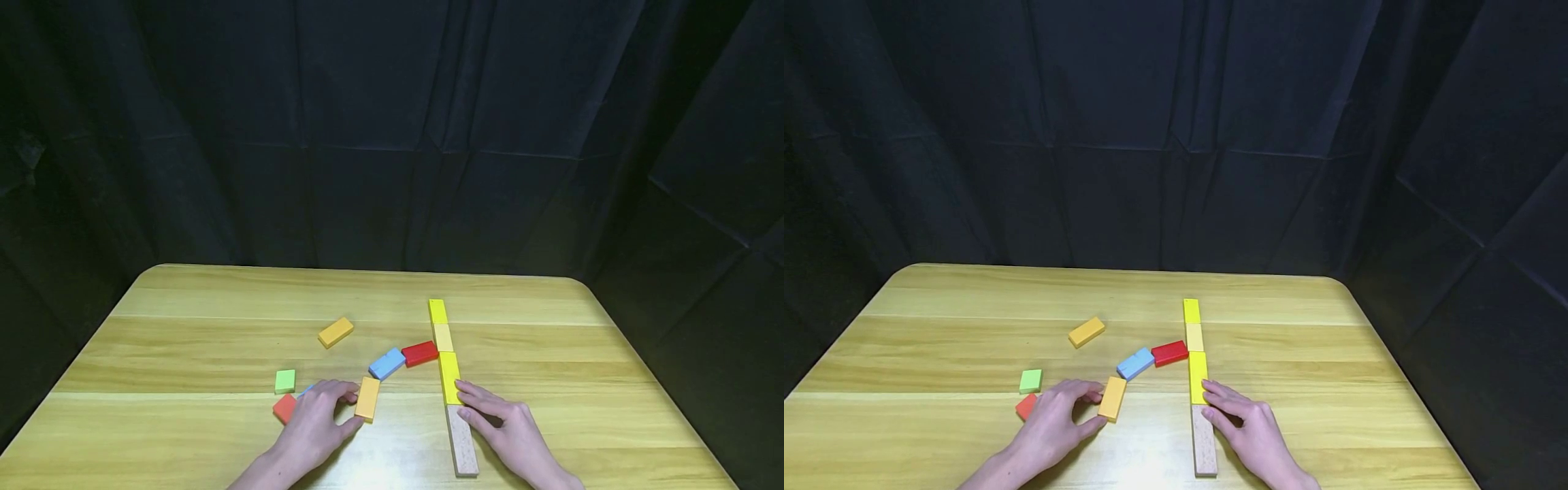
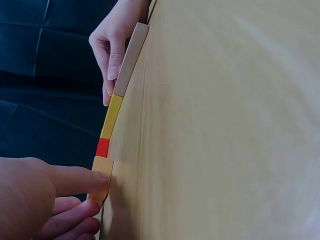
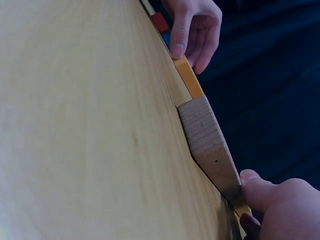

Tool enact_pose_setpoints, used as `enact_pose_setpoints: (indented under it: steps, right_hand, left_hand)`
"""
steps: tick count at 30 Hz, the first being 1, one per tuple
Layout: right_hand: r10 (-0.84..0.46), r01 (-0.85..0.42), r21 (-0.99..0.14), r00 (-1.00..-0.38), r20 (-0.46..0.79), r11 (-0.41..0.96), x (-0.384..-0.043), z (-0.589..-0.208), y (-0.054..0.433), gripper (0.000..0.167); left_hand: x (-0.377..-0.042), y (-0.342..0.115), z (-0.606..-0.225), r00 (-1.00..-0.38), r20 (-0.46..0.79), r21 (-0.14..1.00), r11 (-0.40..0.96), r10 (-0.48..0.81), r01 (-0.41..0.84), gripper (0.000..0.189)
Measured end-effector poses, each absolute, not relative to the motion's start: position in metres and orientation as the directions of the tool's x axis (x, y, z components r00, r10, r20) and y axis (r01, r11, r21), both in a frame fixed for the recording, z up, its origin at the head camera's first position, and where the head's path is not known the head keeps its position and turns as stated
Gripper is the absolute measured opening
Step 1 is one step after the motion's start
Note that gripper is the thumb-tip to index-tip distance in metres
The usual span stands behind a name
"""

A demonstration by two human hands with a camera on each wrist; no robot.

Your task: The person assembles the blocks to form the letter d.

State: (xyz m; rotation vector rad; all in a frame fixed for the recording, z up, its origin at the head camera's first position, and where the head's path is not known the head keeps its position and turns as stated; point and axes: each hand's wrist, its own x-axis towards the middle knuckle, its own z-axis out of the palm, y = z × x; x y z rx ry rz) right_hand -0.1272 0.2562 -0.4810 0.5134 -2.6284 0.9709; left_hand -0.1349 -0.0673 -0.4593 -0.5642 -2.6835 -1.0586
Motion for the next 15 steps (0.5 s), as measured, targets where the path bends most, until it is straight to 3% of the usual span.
enact_pose_setpoints:
  steps: [15]
  right_hand:
    - [-0.227,-0.420,-0.578,-0.898,0.378,0.700,-0.1271,-0.4798,0.2561,0.029]
  left_hand:
    - [-0.1371,-0.0689,-0.4572,-0.917,0.263,0.646,0.652,0.298,0.397,0.035]
